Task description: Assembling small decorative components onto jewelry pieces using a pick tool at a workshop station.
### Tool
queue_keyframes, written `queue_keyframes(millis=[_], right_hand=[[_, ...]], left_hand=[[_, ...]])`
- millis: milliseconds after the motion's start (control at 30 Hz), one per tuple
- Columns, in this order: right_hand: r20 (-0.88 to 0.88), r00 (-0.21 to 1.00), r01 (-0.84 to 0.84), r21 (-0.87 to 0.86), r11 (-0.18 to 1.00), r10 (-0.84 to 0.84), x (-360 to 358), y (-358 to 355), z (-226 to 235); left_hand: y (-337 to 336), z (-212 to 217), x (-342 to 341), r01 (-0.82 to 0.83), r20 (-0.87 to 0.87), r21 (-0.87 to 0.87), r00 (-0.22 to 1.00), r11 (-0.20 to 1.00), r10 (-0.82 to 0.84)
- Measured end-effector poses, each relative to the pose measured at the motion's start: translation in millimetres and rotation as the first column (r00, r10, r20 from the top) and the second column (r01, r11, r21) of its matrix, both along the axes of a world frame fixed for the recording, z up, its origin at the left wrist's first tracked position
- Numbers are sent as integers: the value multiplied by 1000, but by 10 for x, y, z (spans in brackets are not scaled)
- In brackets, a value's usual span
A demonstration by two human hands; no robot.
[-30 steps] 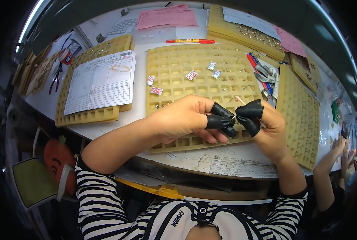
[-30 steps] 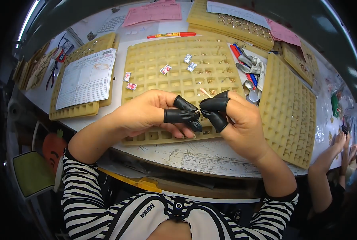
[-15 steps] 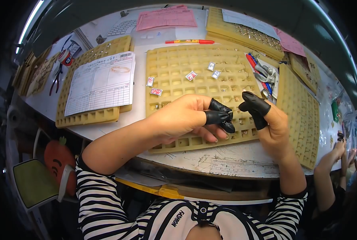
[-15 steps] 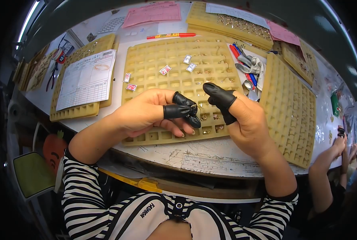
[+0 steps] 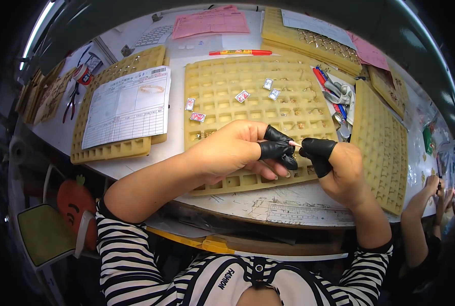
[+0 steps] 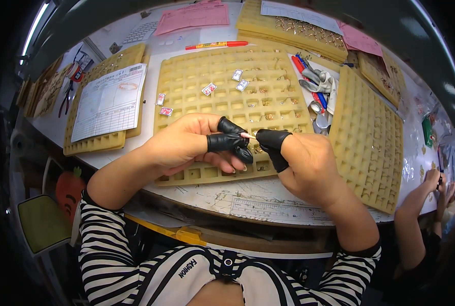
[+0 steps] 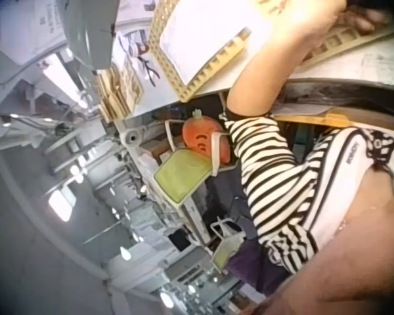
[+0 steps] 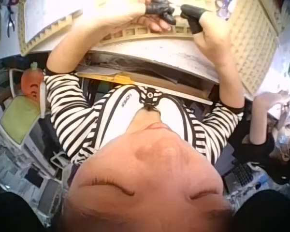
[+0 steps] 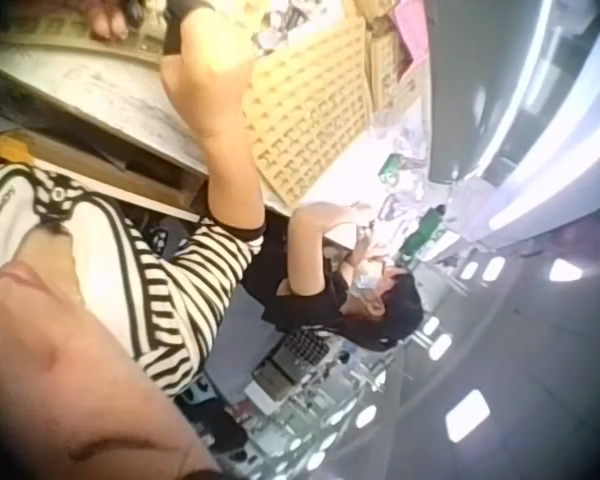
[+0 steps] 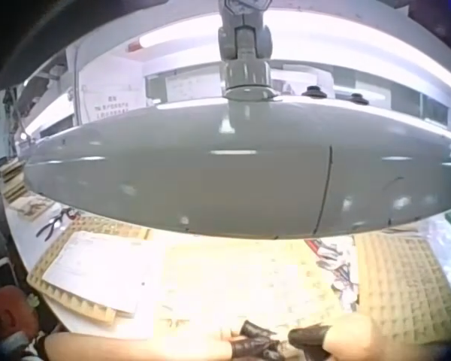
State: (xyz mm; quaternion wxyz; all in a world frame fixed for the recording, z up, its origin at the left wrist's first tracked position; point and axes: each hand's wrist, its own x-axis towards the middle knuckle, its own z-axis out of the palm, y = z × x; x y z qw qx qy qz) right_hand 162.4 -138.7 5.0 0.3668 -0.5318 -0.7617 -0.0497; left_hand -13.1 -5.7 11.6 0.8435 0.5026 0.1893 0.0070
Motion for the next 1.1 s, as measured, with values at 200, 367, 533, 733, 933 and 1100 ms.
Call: queue_keyframes(millis=[200,367,533,733,933,1100], right_hand=[[-17,1000,-22,-34,999,21,-15,-1,8],[-123,991,51,-52,997,-57,8,-14,-20],[-58,998,-1,-76,997,-3,-38,-2,8],[-172,985,30,-20,999,-33,-51,-11,-22],[-94,995,27,-59,998,-32,-51,-9,14],[-134,991,12,-45,999,-18,-50,4,11]], left_hand=[[2,7,-3,6,2,-3,1000,1000,-6],[-1,16,-1,5,-21,1,1000,1000,-5],[7,-7,-7,2,-9,-9,1000,1000,-2],[8,60,13,16,-72,29,997,999,-14],[25,-10,-1,28,-9,26,1000,999,-28],[10,40,17,4,-55,16,998,1000,-3]])
